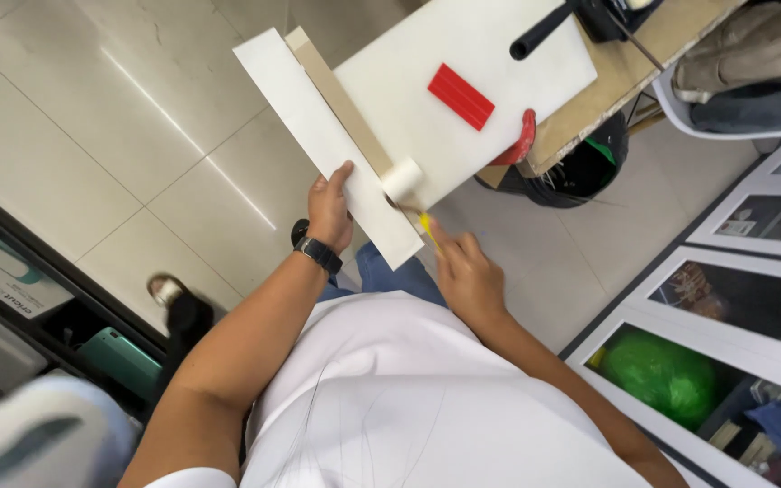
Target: Applying and smoothing white adhesive strips onto a board using a squeegee and a roller on a workbench.
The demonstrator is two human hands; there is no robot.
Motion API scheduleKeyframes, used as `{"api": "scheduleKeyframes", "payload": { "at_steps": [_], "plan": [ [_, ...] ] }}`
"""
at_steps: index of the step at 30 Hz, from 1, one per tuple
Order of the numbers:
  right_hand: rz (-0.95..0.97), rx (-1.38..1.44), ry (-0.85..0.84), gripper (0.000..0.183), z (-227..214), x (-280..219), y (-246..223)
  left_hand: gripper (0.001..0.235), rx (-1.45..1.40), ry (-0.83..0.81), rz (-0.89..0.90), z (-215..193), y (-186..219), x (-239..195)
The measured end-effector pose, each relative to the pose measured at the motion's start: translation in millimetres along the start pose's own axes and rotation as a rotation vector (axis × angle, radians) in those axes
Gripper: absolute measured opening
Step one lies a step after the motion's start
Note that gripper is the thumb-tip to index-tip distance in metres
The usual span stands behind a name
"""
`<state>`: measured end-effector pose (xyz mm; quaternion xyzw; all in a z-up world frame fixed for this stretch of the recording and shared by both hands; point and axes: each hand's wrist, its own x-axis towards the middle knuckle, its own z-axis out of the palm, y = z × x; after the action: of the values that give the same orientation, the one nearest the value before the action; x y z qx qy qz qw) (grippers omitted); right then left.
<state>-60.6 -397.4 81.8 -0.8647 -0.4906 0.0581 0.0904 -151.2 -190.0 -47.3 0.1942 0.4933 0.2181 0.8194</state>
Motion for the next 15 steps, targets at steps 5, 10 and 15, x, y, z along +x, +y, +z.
{"api": "scheduleKeyframes", "payload": {
  "at_steps": [5, 10, 15],
  "plan": [
    [-0.008, 0.004, -0.054, 0.045, -8, -7, 7, 0.033, -0.037, 0.006, 0.005, -2, -3, 2],
    [-0.096, 0.034, 0.06, 0.045, 14, 73, -36, 0.032, -0.025, 0.018, -0.008, 4, 3, -3],
    [-0.046, 0.024, -0.045, 0.045, -1, 26, -14, 0.036, -0.058, 0.03, -0.011, -4, -13, 13]
  ]
}}
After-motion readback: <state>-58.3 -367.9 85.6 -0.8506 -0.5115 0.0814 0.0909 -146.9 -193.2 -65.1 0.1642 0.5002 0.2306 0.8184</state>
